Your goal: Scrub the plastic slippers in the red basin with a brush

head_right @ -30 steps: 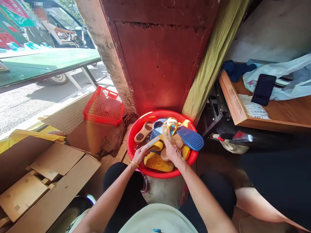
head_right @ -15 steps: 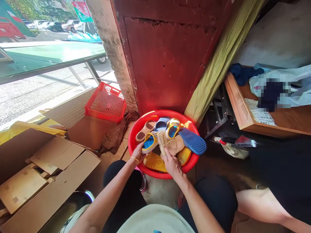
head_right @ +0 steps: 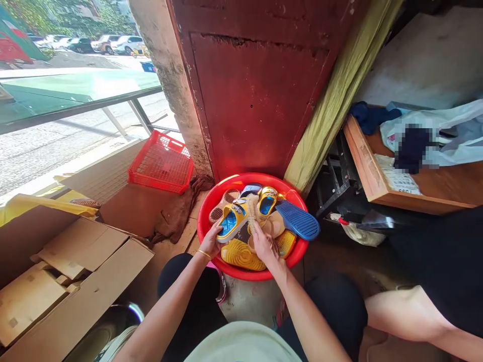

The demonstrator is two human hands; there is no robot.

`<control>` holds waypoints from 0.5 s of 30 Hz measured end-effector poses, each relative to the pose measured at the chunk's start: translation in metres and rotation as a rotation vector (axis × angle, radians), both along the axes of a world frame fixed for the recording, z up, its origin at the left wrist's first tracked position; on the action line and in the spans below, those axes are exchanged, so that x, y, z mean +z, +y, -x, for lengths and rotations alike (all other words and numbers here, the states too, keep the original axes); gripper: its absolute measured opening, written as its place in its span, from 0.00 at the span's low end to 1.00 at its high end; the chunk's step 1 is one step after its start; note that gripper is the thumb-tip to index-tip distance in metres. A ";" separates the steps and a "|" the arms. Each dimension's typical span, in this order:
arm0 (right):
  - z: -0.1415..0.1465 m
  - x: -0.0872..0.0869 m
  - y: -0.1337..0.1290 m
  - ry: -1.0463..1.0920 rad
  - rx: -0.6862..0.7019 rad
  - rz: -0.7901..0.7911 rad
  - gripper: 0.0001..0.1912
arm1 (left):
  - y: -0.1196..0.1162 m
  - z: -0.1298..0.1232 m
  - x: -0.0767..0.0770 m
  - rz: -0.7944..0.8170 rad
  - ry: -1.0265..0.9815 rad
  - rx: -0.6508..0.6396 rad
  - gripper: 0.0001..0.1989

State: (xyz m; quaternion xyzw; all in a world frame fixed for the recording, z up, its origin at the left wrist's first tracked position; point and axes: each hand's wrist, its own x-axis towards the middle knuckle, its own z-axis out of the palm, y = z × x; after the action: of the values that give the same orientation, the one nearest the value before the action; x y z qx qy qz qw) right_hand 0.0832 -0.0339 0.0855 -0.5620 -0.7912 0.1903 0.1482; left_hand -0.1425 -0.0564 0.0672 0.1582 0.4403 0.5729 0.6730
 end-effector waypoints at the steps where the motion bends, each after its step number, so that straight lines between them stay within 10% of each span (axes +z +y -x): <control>1: 0.003 -0.003 -0.016 -0.006 0.047 0.022 0.30 | 0.001 -0.002 -0.002 -0.013 0.024 0.020 0.39; 7: 0.009 0.001 -0.081 -0.118 0.188 0.142 0.30 | 0.004 -0.013 -0.017 -0.108 0.217 0.106 0.44; 15: 0.041 0.049 -0.009 0.040 0.082 0.318 0.23 | -0.010 -0.021 -0.018 -0.318 0.463 -0.055 0.47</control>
State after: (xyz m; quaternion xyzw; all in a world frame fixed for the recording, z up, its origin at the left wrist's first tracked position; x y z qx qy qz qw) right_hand 0.0423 -0.0433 0.1349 -0.5416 -0.7703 0.3303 0.0652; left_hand -0.1211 -0.0662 0.0488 0.4004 0.4823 0.5647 0.5367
